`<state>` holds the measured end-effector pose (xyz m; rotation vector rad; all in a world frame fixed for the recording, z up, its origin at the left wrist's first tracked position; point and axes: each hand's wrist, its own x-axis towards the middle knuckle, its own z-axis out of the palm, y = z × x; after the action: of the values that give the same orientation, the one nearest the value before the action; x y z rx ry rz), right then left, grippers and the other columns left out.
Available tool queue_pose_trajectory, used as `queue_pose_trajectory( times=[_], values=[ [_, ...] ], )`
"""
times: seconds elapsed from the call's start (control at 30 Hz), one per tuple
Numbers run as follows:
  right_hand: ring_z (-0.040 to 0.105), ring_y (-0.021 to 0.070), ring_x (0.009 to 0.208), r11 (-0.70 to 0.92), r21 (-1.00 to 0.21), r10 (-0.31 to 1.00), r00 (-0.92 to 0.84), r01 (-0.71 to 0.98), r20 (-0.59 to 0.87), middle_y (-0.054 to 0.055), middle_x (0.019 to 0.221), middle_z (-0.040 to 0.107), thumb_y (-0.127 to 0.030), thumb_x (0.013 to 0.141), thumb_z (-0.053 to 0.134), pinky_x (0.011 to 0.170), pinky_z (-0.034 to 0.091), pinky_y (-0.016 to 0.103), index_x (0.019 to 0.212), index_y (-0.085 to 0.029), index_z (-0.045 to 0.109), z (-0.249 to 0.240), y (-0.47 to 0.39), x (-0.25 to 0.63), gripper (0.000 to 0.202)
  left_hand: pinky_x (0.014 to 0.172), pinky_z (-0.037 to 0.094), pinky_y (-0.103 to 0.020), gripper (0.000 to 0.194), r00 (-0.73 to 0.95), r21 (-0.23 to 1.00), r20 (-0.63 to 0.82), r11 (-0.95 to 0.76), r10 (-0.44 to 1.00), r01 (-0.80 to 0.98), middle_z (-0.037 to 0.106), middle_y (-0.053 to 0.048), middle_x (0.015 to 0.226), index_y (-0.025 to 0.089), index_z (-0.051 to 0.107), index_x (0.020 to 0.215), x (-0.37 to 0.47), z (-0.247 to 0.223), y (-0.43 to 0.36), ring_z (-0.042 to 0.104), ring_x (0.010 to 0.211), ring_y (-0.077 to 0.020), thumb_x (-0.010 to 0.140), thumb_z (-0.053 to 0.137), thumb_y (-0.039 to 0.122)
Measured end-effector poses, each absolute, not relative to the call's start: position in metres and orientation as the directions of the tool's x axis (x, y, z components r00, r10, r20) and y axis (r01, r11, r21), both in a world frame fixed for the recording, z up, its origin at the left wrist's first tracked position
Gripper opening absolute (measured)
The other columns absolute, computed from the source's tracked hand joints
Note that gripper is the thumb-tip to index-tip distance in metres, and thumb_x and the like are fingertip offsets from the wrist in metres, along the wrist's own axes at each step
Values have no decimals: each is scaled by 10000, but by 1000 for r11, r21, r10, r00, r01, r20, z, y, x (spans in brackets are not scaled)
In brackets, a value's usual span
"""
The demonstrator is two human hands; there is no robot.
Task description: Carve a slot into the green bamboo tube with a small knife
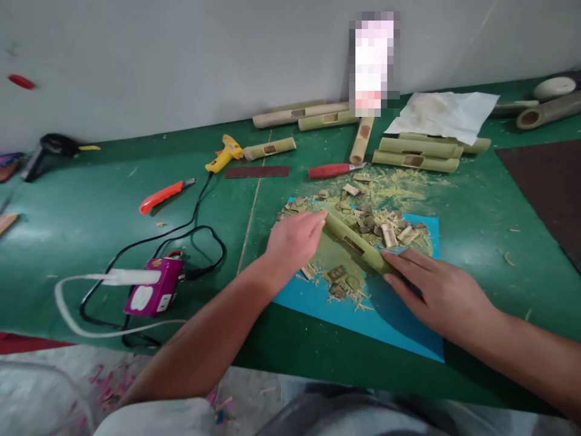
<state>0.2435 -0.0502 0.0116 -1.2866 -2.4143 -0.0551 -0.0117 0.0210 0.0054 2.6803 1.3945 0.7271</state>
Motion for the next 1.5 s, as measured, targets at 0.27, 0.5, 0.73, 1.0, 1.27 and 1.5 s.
queue_pose_trajectory(
  times=[0.27,0.5,0.73,1.0,1.27,1.5],
  values=[
    [690,181,700,584,-159,782,-499,796,374,88,962,727,-298,997,425,578,540,309,1142,-100,652,13,-49,242,334,610,489,-232,340,596,239,348,-683,724,690,692,-57,804,136,655,1214,-7,-1,15,627,685,-139,1019,396,238],
    [692,189,701,587,-167,785,-507,792,356,93,972,727,-300,994,433,565,544,320,1159,-96,649,12,-48,243,340,632,519,-236,362,700,279,278,-752,658,597,695,-59,811,135,628,1253,4,8,4,640,715,-146,1016,366,211],
    [697,184,721,576,-148,785,-495,804,373,87,977,732,-312,1002,417,596,556,311,1153,-106,652,12,-47,241,347,617,501,-233,337,521,241,358,-615,775,750,683,-63,798,112,666,1178,-7,5,15,621,681,-137,1017,389,217],
    [698,193,710,568,-170,801,-494,805,338,101,979,733,-299,993,422,571,563,324,1156,-95,659,15,-48,242,352,681,530,-263,358,593,262,318,-670,740,695,688,-75,844,110,646,1204,0,6,12,643,742,-159,1024,358,225],
    [697,178,729,562,-182,808,-488,807,330,96,989,734,-293,987,432,599,556,295,1166,-138,667,15,-48,242,334,674,524,-258,365,700,280,217,-731,680,623,675,-63,836,138,592,1282,6,8,2,642,756,-163,1012,355,203],
    [681,174,670,582,-152,786,-505,799,357,95,930,728,-290,998,408,567,542,301,1129,-85,671,17,-48,240,358,623,510,-262,379,718,264,221,-749,660,607,662,-59,810,114,580,1285,6,7,3,626,706,-163,1008,333,189]
  ],
)
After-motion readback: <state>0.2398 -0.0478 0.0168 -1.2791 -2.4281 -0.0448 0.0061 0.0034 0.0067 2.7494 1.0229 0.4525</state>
